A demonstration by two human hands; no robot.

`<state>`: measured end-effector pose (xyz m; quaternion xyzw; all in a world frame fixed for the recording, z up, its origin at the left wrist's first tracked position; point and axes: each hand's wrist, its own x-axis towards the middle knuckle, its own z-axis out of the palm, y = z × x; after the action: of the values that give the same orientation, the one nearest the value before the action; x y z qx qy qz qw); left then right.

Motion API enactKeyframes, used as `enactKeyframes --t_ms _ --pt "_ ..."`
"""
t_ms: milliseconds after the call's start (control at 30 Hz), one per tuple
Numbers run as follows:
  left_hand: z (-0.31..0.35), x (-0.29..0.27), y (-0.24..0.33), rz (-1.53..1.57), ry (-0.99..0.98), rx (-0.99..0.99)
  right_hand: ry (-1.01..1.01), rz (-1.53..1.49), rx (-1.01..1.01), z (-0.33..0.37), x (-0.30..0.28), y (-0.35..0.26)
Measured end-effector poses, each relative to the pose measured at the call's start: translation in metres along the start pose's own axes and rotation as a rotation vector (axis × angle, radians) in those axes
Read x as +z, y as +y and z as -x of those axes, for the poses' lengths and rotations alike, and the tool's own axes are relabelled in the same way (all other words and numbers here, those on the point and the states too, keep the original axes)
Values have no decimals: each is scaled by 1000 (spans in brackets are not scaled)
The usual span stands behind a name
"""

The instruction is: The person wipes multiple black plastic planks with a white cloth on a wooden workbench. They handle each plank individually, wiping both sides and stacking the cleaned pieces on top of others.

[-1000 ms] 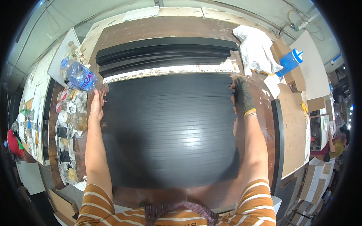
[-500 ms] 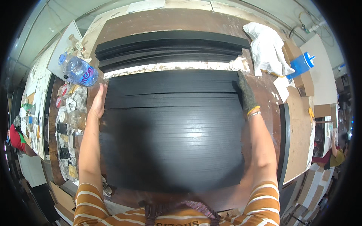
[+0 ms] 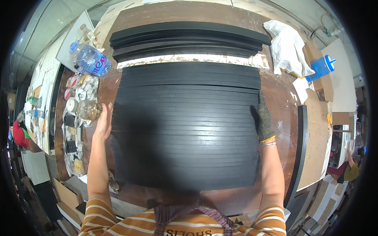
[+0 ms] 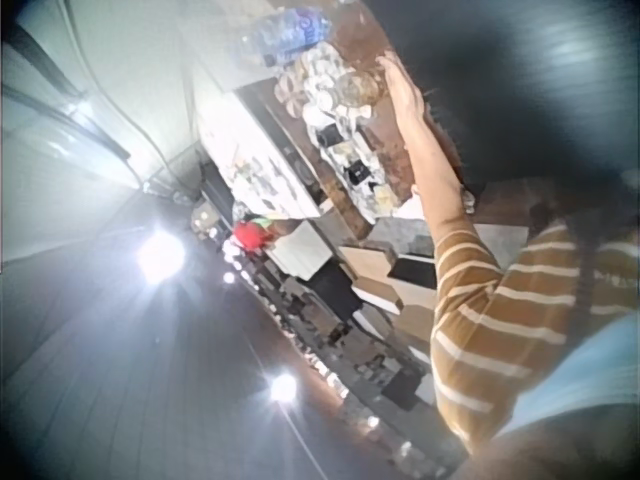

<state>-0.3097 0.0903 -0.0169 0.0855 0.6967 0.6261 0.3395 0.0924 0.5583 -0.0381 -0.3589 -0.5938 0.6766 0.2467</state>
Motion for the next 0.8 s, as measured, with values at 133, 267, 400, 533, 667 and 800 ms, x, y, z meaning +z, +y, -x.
enactKeyframes --t_ms 133,267,400,533,667,800 --pt "25 25 6 -153 168 260 19 -9 15 -5 5 -5" --pt "80 32 6 -20 785 370 117 -128 30 8 -12 -4" --pt "68 -1 -8 -151 765 478 73 37 11 46 -19 0" --pt "3 -44 -31 -296 689 519 119 13 54 74 -5 -4" --pt "-27 -82 -33 -199 667 508 83 24 103 82 -4 -13" --pt "-12 -94 -14 -247 659 504 15 139 83 93 -15 -13"
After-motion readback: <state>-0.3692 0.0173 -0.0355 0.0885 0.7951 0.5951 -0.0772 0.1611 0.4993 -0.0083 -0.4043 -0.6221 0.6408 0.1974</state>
